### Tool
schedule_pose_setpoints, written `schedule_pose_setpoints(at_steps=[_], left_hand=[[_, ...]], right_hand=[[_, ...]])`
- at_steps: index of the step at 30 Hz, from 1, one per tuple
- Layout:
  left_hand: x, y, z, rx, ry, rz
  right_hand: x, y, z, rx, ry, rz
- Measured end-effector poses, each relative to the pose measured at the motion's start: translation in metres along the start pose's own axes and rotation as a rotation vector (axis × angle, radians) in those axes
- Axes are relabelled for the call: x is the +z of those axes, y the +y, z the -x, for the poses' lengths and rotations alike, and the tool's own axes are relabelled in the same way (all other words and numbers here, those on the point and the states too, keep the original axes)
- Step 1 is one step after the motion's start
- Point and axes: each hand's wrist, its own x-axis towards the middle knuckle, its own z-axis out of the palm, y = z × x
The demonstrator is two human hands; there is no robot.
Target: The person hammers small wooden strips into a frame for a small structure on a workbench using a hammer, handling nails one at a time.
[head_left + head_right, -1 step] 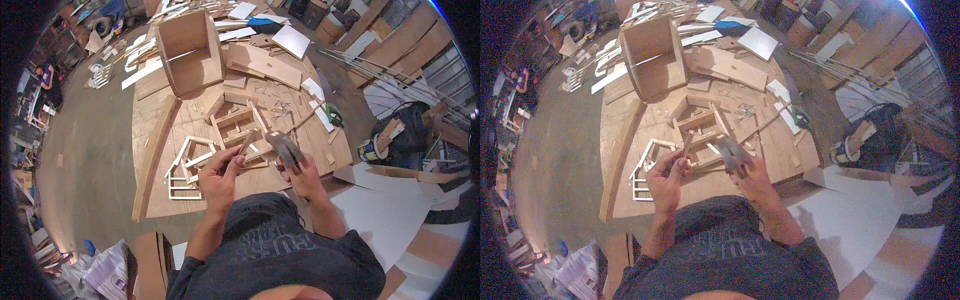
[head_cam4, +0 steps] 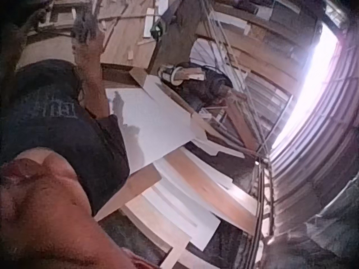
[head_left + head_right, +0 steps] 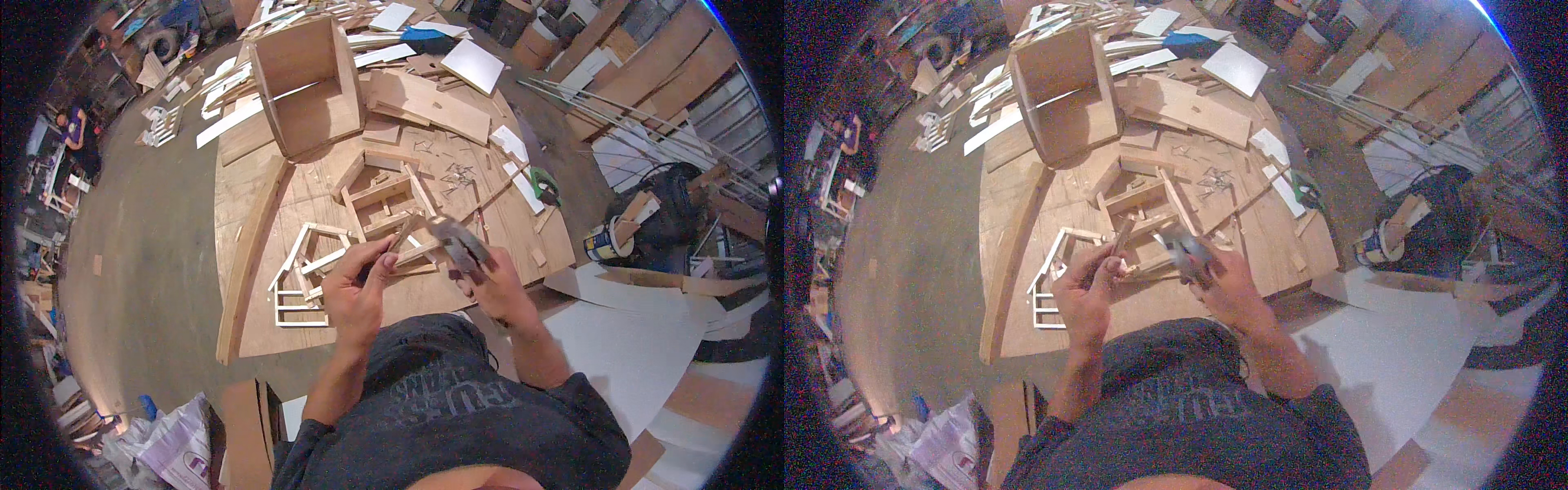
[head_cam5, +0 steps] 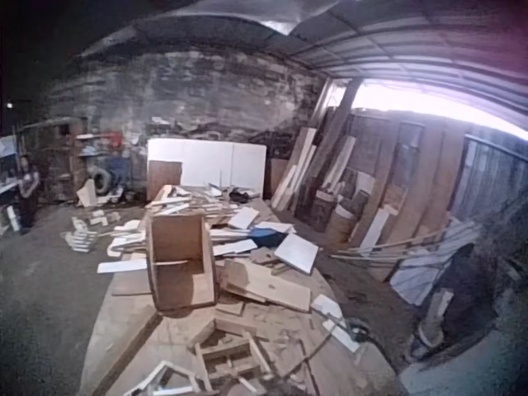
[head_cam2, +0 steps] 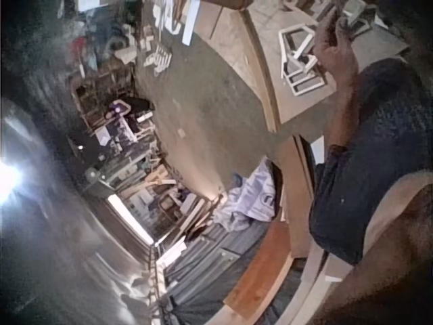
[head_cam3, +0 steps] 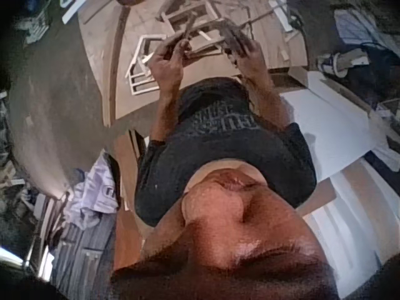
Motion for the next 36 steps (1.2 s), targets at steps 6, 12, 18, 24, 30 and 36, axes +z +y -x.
schedule_pose_setpoints(at_steps=[6, 12, 18, 24, 30, 36], left_hand=[[-0.017, 0.009, -0.019, 0.325, -0.083, -0.401], [-0.033, 0.019, -0.037, 0.437, -0.29, -0.474], [-0.042, 0.027, -0.044, 0.472, -0.382, -0.515], [-0.048, 0.036, -0.054, 0.57, -0.446, -0.596], [-0.053, 0.034, -0.048, 0.676, -0.441, -0.636], [-0.093, 0.021, -0.04, 0.635, -0.335, -0.671]], right_hand=[[0.001, -0.048, -0.019, 0.319, -0.447, 0.09], [0.01, -0.058, -0.027, 0.324, -0.622, 0.094], [0.017, -0.077, -0.025, 0.47, -0.662, 0.018], [0.016, -0.081, -0.022, 0.469, -0.707, -0.068], [0.014, -0.082, -0.021, 0.565, -0.791, -0.14], [-0.009, -0.081, -0.017, 0.63, -0.365, -0.29]])
